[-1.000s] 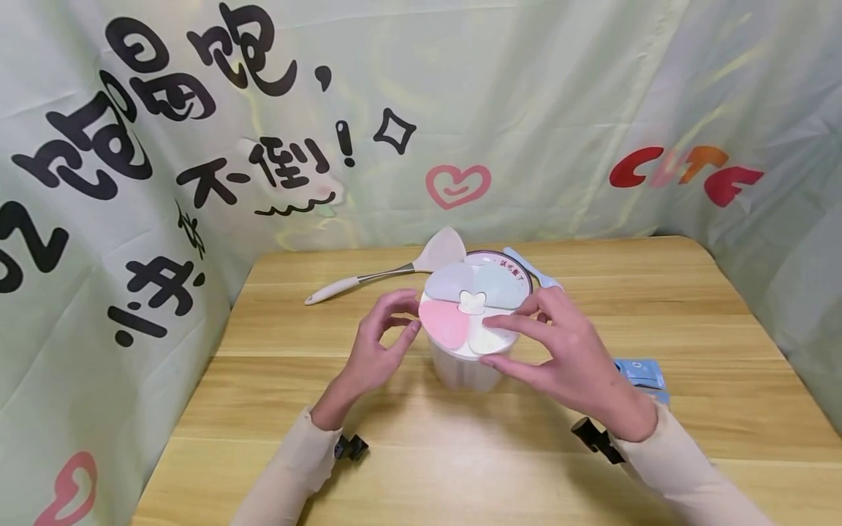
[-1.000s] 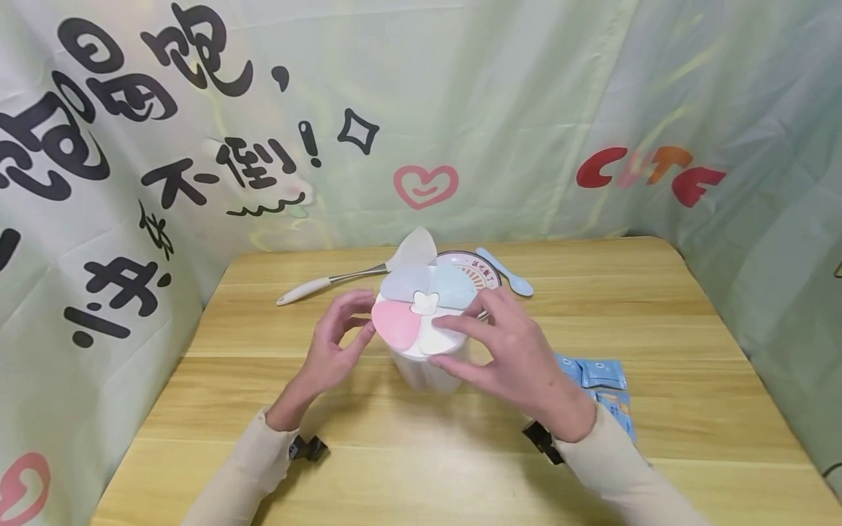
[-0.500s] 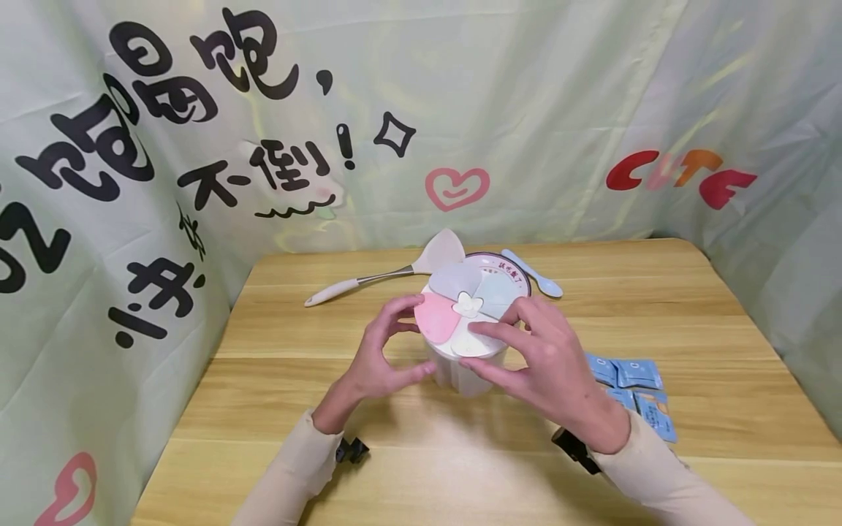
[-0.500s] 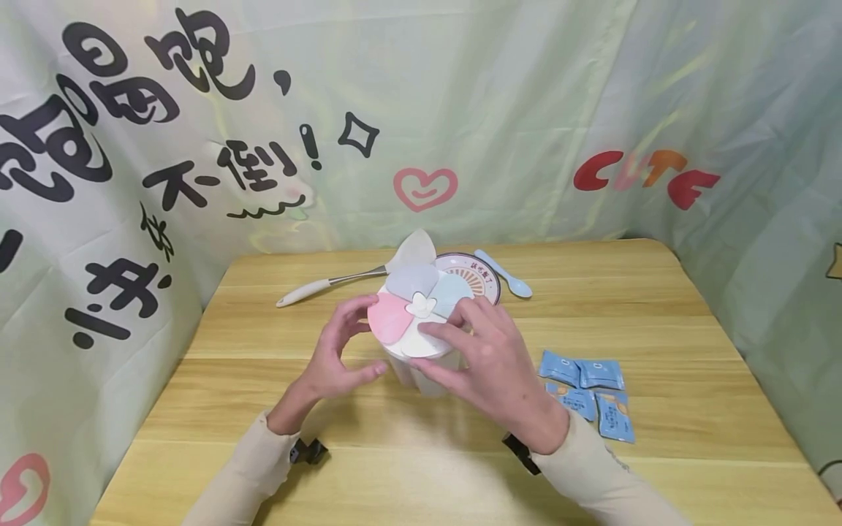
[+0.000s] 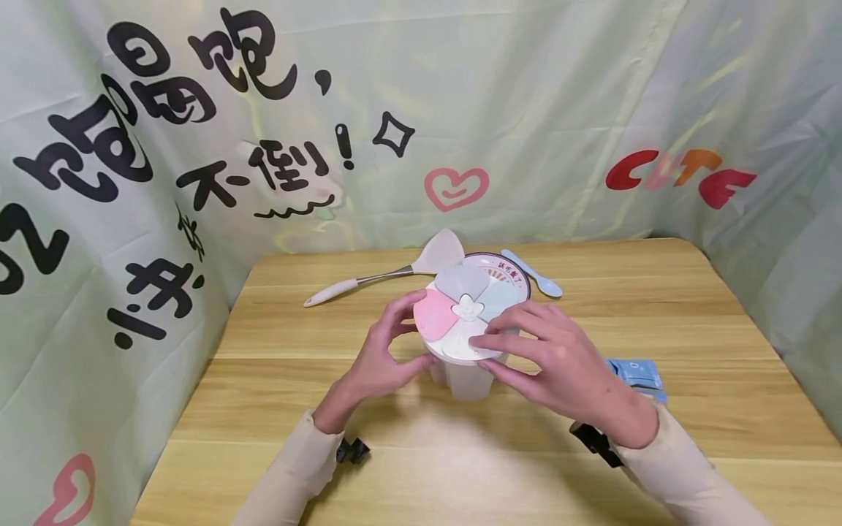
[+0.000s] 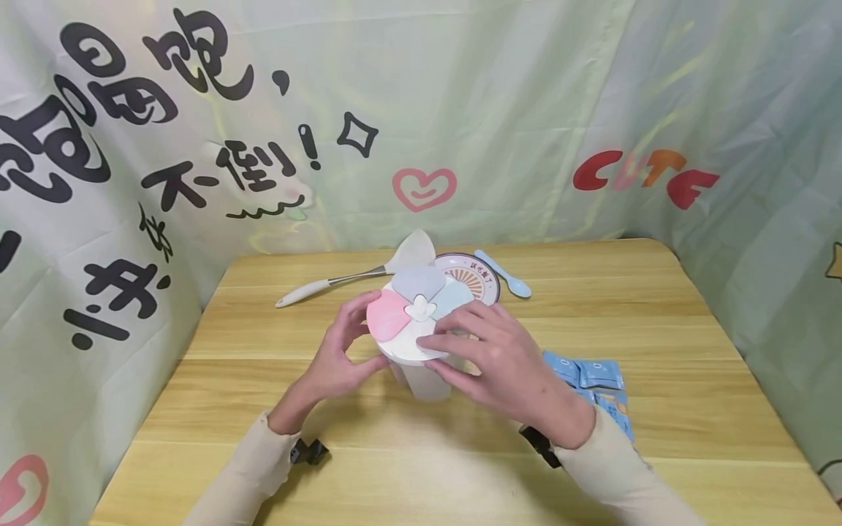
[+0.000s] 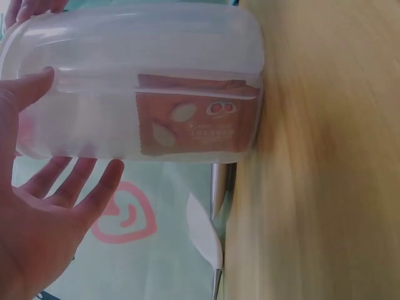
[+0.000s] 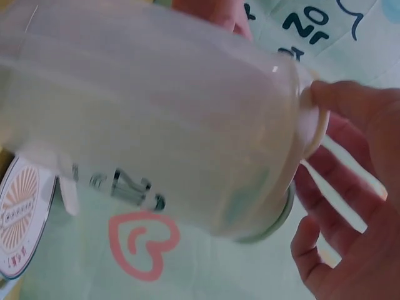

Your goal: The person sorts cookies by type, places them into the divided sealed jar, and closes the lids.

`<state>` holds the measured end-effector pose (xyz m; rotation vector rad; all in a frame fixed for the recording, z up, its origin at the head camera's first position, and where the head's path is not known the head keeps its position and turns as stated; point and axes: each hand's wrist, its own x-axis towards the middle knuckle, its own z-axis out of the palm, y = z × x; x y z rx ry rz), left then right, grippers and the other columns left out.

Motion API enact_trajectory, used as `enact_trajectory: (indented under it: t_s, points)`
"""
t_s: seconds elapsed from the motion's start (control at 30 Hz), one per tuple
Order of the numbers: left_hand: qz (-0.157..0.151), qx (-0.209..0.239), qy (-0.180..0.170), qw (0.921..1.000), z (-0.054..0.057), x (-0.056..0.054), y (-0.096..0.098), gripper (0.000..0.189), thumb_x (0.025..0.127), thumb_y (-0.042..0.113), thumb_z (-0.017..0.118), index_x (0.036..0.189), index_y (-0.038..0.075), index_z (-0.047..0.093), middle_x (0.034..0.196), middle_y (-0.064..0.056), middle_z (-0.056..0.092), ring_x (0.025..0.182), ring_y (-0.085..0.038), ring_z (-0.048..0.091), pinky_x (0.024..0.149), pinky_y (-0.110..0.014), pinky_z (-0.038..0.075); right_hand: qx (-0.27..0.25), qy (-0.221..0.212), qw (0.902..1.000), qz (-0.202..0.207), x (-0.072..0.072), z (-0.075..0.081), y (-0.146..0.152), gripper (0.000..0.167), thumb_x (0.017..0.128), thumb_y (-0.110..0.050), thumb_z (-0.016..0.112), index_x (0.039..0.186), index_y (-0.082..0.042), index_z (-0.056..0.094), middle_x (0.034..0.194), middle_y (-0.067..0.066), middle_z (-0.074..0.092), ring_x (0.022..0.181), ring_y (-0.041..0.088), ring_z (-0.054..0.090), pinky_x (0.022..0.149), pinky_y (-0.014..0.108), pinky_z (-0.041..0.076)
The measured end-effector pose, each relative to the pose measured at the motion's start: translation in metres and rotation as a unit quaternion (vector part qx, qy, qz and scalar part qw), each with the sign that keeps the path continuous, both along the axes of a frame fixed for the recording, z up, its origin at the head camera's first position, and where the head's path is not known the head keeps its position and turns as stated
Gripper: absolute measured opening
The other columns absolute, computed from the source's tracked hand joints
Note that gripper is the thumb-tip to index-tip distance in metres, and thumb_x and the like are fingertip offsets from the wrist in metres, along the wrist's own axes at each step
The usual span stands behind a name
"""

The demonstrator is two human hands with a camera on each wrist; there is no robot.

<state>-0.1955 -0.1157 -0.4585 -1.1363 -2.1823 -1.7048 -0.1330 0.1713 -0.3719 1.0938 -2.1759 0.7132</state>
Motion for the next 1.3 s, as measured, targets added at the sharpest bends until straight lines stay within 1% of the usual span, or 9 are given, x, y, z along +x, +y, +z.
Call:
enact_trajectory:
  t_s: [0.13, 0.27, 0.47, 0.63, 0.97, 1.1, 1.17, 1.23, 1.3]
  points:
    - [-0.003, -0.003, -0.005, 1.0, 0.0, -0.001, 0.0, 0.09, 0.085, -0.005, 0.087, 0.161, 0.007, 0.04, 0.164, -0.019, 0.05, 0.133, -0.04, 0.065, 0.106, -0.045, 0.064, -0.004, 0.005, 0.9998, 0.02, -0.007, 0.0, 0.006, 0.037, 0.107, -0.05, 0.067, 0.113, -0.018, 0.085, 0.105, -0.001, 0.08, 0.102, 0.022, 0.068, 0.092, 0.033, 0.053]
    - [-0.003, -0.002, -0.003, 1.0, -0.001, -0.001, 0.0, 0.089, 0.085, -0.006, 0.086, 0.16, 0.006, 0.04, 0.163, -0.021, 0.05, 0.134, -0.038, 0.065, 0.107, -0.046, 0.064, -0.021, 0.003, 0.9989, 0.041, -0.013, -0.001, 0.008, 0.037, 0.105, -0.05, 0.07, 0.113, -0.017, 0.085, 0.105, -0.001, 0.081, 0.101, 0.021, 0.069, 0.095, 0.029, 0.053]
    - [-0.002, 0.0, -0.001, 1.0, -0.001, 0.0, 0.001, 0.083, 0.085, -0.008, 0.085, 0.157, 0.004, 0.045, 0.161, -0.022, 0.053, 0.134, -0.032, 0.064, 0.108, -0.046, 0.064, -0.043, 0.0, 0.9974, 0.058, -0.017, -0.003, 0.008, 0.036, 0.104, -0.049, 0.072, 0.112, -0.017, 0.086, 0.105, -0.001, 0.081, 0.101, 0.02, 0.069, 0.096, 0.024, 0.053]
    - [-0.004, 0.003, -0.003, 1.0, -0.001, 0.0, 0.002, 0.082, 0.085, -0.008, 0.085, 0.156, 0.004, 0.046, 0.16, -0.023, 0.053, 0.135, -0.032, 0.064, 0.109, -0.048, 0.063, -0.058, -0.018, 0.9958, 0.069, -0.017, -0.004, 0.01, 0.034, 0.102, -0.047, 0.076, 0.112, -0.016, 0.086, 0.105, -0.001, 0.081, 0.103, 0.019, 0.069, 0.1, 0.017, 0.051]
    - [-0.001, -0.001, -0.008, 1.0, -0.001, 0.002, 0.001, 0.082, 0.085, -0.01, 0.085, 0.156, 0.004, 0.045, 0.159, -0.024, 0.053, 0.136, -0.031, 0.063, 0.11, -0.046, 0.063, -0.052, -0.018, 0.9962, 0.068, -0.017, -0.004, 0.01, 0.037, 0.105, -0.048, 0.07, 0.111, -0.015, 0.086, 0.105, 0.0, 0.081, 0.102, 0.018, 0.071, 0.107, 0.011, 0.048]
    - [-0.002, -0.006, -0.007, 1.0, -0.001, 0.002, 0.001, 0.082, 0.086, -0.009, 0.085, 0.155, 0.004, 0.044, 0.159, -0.024, 0.053, 0.135, -0.034, 0.064, 0.111, -0.045, 0.063, -0.078, -0.016, 0.9947, 0.065, -0.019, -0.001, 0.009, 0.036, 0.106, -0.045, 0.07, 0.11, -0.013, 0.086, 0.104, 0.0, 0.082, 0.097, 0.015, 0.073, 0.099, 0.011, 0.052]
    - [-0.003, -0.006, -0.007, 1.0, -0.001, 0.002, 0.001, 0.082, 0.085, -0.009, 0.085, 0.155, 0.004, 0.044, 0.159, -0.023, 0.053, 0.135, -0.035, 0.064, 0.111, -0.045, 0.063, -0.093, -0.032, 0.9933, 0.061, -0.021, 0.001, 0.009, 0.035, 0.106, -0.043, 0.071, 0.11, -0.012, 0.086, 0.103, -0.001, 0.083, 0.095, 0.014, 0.074, 0.095, 0.01, 0.054]
    - [-0.003, -0.007, -0.008, 0.9999, 0.0, 0.003, 0.002, 0.082, 0.085, -0.01, 0.085, 0.155, 0.004, 0.044, 0.16, -0.023, 0.053, 0.135, -0.036, 0.064, 0.111, -0.045, 0.062, -0.103, -0.057, 0.9915, 0.057, -0.024, 0.003, 0.009, 0.024, 0.102, -0.033, 0.079, 0.11, -0.012, 0.086, 0.101, 0.0, 0.083, 0.095, 0.013, 0.075, 0.093, 0.01, 0.055]
    - [-0.004, -0.006, -0.008, 0.9999, -0.001, 0.003, 0.002, 0.082, 0.085, -0.01, 0.085, 0.155, 0.004, 0.044, 0.16, -0.023, 0.052, 0.135, -0.036, 0.064, 0.111, -0.045, 0.062, -0.11, -0.079, 0.9895, 0.051, -0.029, 0.005, 0.009, 0.016, 0.095, -0.019, 0.087, 0.109, -0.011, 0.086, 0.1, 0.0, 0.084, 0.093, 0.011, 0.073, 0.089, 0.011, 0.054]
